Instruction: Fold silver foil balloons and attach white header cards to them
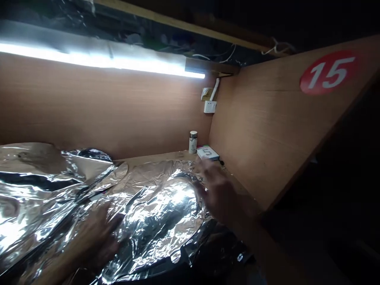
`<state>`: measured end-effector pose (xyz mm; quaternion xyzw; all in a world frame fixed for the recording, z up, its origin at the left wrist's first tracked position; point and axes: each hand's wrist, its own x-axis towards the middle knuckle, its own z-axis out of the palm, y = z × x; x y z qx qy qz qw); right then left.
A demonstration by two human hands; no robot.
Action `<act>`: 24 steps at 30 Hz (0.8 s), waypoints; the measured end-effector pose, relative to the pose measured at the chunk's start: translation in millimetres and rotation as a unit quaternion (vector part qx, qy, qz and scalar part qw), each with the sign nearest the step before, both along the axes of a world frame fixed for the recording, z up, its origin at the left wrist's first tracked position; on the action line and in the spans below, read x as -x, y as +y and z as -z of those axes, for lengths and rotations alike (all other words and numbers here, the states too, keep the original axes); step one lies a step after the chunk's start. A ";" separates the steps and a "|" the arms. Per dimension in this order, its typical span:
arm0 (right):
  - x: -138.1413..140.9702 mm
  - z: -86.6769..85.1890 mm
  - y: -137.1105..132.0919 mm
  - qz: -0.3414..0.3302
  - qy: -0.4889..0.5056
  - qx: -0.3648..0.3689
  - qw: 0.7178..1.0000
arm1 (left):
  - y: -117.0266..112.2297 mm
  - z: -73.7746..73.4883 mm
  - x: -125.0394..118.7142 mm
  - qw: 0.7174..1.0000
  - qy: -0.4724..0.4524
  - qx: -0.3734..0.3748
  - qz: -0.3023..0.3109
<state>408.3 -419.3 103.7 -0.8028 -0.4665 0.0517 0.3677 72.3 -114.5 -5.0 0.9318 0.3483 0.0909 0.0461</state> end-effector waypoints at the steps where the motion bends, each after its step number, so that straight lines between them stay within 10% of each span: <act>1: 7.6 7.5 3.4 -0.011 -0.049 0.053 0.997 | 6.3 -4.4 6.1 0.999 -0.010 0.008 -0.039; 5: 34.9 58.0 21.2 -0.013 -0.202 0.273 0.941 | 23.3 -23.9 31.5 0.986 0.020 0.153 -0.061; 9: 45.8 86.4 22.6 0.017 -0.226 0.249 0.942 | 11.5 -57.8 32.1 0.925 -0.087 0.368 -0.029; 12: 45.0 85.0 18.9 0.023 -0.206 0.231 0.951 | -26.4 -98.8 0.4 0.859 -0.179 0.480 0.019; 15: 36.5 75.9 13.0 0.033 -0.173 0.237 0.955 | -90.3 -118.7 -54.4 0.865 -0.126 0.465 0.138; 20: 23.8 47.9 -13.3 0.026 -0.076 0.171 0.982 | -182.5 -51.2 -133.4 0.941 0.054 0.169 0.290; 24: 46.3 44.1 -20.4 -0.136 -0.111 0.088 0.981 | -184.8 -11.0 -131.0 0.935 0.121 0.147 0.298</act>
